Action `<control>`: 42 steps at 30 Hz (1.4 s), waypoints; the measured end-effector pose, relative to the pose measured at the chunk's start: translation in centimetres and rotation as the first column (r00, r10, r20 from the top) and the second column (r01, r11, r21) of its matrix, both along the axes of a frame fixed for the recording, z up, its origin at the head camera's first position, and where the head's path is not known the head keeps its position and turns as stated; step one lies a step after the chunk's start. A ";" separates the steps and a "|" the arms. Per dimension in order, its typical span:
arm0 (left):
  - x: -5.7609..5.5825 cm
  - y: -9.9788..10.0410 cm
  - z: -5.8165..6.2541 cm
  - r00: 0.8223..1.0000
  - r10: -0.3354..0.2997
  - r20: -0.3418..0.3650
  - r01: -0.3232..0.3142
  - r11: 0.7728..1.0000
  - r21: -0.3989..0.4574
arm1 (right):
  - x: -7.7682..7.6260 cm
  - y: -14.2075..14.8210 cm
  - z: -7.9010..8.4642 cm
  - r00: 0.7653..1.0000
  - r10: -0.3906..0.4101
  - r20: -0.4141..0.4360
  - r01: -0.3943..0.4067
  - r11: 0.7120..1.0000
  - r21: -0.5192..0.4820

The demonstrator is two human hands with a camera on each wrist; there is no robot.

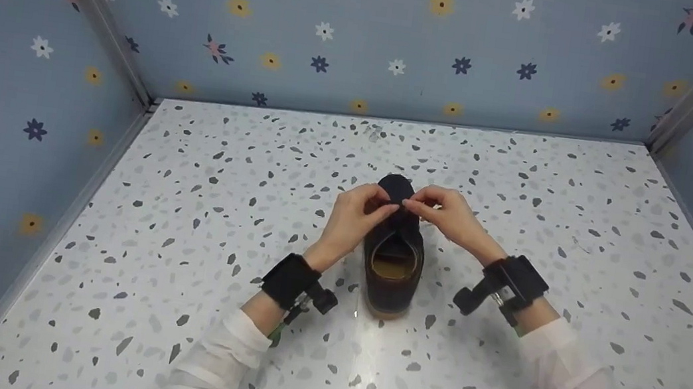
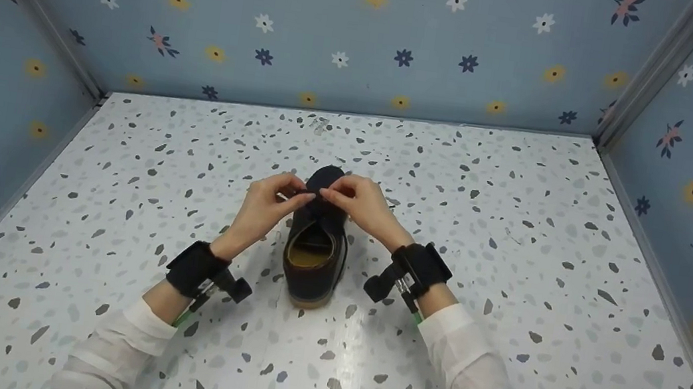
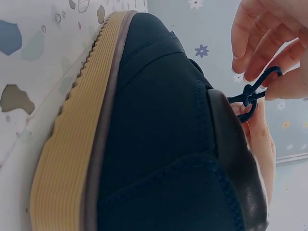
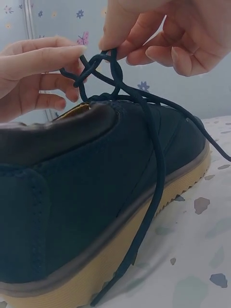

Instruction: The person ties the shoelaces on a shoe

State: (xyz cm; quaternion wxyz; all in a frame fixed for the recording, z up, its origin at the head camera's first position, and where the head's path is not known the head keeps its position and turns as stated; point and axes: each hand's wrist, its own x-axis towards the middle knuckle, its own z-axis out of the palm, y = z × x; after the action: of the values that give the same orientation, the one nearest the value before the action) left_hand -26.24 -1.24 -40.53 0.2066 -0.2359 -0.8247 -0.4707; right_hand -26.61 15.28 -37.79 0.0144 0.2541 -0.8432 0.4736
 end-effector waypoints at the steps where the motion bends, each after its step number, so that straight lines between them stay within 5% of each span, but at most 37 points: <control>1: 0.0 0.0 0.0 1.000 0.006 0.000 -0.006 1.000 0.001 | 0.0 0.0 0.0 1.000 0.000 0.001 0.000 1.000 0.007; 16: 0.3 -0.7 -0.1 0.999 0.011 0.032 -0.010 1.000 -0.011 | 0.1 0.3 0.3 0.991 0.107 0.085 -0.106 0.994 -0.011; 24: 0.4 -0.9 -0.3 0.997 -0.020 0.078 0.017 0.999 0.033 | 0.2 0.5 0.5 0.992 0.077 0.103 -0.072 0.996 -0.050; 27: 0.0 -0.9 -0.9 0.993 -0.027 0.117 0.020 0.998 0.061 | 0.1 0.5 0.5 0.990 0.078 0.119 -0.071 0.995 -0.066; 30: -2.1 -1.0 -4.0 0.989 -0.066 0.131 0.052 0.993 0.102 | -0.2 0.6 0.0 0.991 0.076 0.106 -0.068 0.995 -0.079; 31: -2.1 -1.0 -4.0 0.987 -0.073 0.145 0.057 0.992 0.111 | -0.4 0.7 -0.2 0.992 0.070 0.106 -0.062 0.995 -0.078; 34: -1.7 -1.1 -3.5 0.985 -0.111 0.133 0.091 0.985 0.144 | -0.9 0.9 -0.9 0.994 0.052 0.100 -0.045 0.996 -0.073; 37: 0.5 -1.2 -0.5 0.983 -0.116 0.143 0.093 0.983 0.161 | -1.4 1.1 -1.3 0.995 0.036 0.092 -0.031 0.998 -0.051; 42: 0.6 -1.6 -0.7 0.984 -0.098 0.152 0.073 0.984 0.162 | -1.5 1.2 -1.3 0.999 -0.002 0.042 0.001 1.000 0.005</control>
State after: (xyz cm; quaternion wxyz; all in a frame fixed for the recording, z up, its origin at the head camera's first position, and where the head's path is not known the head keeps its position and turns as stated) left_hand -25.64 -2.79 -41.26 0.1376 -0.2160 -0.7882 -0.5596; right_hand -28.12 16.43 -39.14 -0.0036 0.2434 -0.8445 0.4769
